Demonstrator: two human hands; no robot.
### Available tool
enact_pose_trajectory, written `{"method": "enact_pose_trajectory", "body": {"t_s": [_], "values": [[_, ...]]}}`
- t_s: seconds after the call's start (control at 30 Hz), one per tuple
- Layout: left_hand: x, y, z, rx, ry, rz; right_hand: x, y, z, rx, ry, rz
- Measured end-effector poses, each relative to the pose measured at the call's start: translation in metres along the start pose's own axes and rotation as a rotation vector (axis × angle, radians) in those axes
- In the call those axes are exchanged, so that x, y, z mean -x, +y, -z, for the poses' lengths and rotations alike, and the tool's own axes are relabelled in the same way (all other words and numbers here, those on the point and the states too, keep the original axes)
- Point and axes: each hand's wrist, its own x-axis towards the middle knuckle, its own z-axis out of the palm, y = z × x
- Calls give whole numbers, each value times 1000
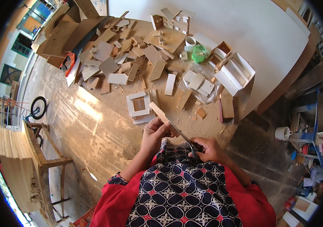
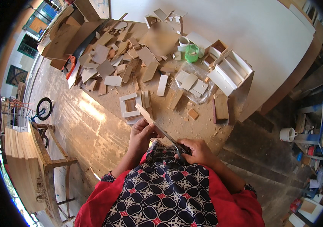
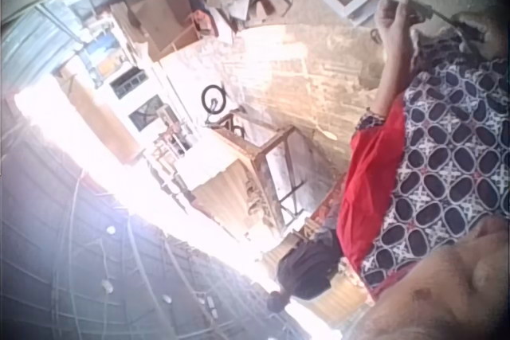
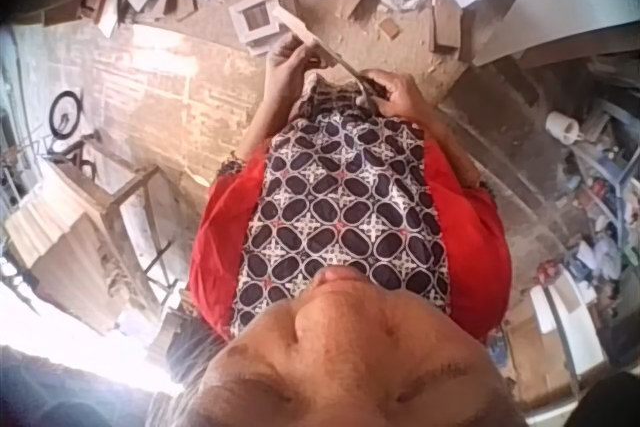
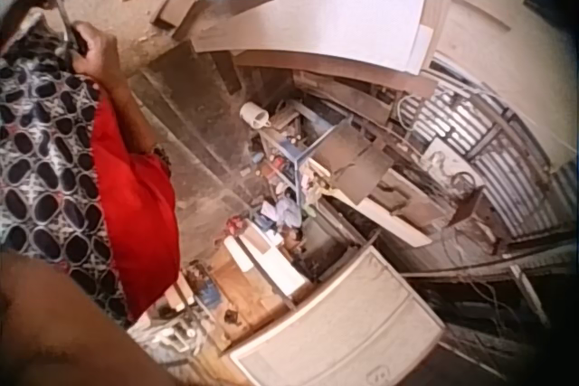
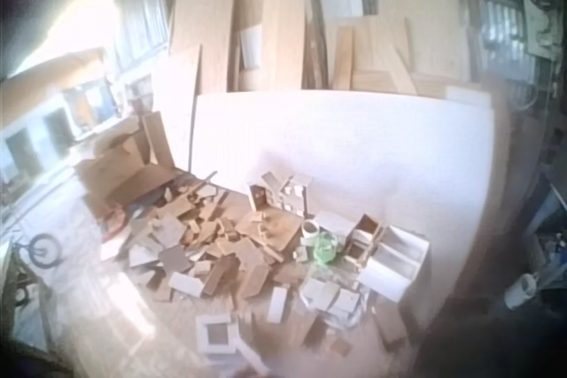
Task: The person applies glue to wooden pieces using a brush and attaches them to a small structure. They then cut a strip of material with scissors and glue it onto the model house.
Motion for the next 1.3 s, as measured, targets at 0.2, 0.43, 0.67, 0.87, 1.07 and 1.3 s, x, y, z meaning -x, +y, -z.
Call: {"method": "enact_pose_trajectory", "body": {"t_s": [0.2, 0.43, 0.67, 0.87, 1.07, 1.3], "values": [[4, -6, -1, -82, -62, 5, 0, -10, -2, 0, 7, -46], [3, -6, -1, -69, -77, -26, -1, -4, -1, 41, 27, -20], [3, -3, -6, -112, -62, -12, 1, -3, 0, 43, 47, -15], [2, 0, -6, -28, -67, 13, 3, 0, 0, -4, 50, -35], [0, -7, -3, -76, -65, 4, 2, -4, 1, -1, 31, -16], [-1, -17, -3, -34, -78, 14, -1, -5, -2, 150, 96, 27]]}}
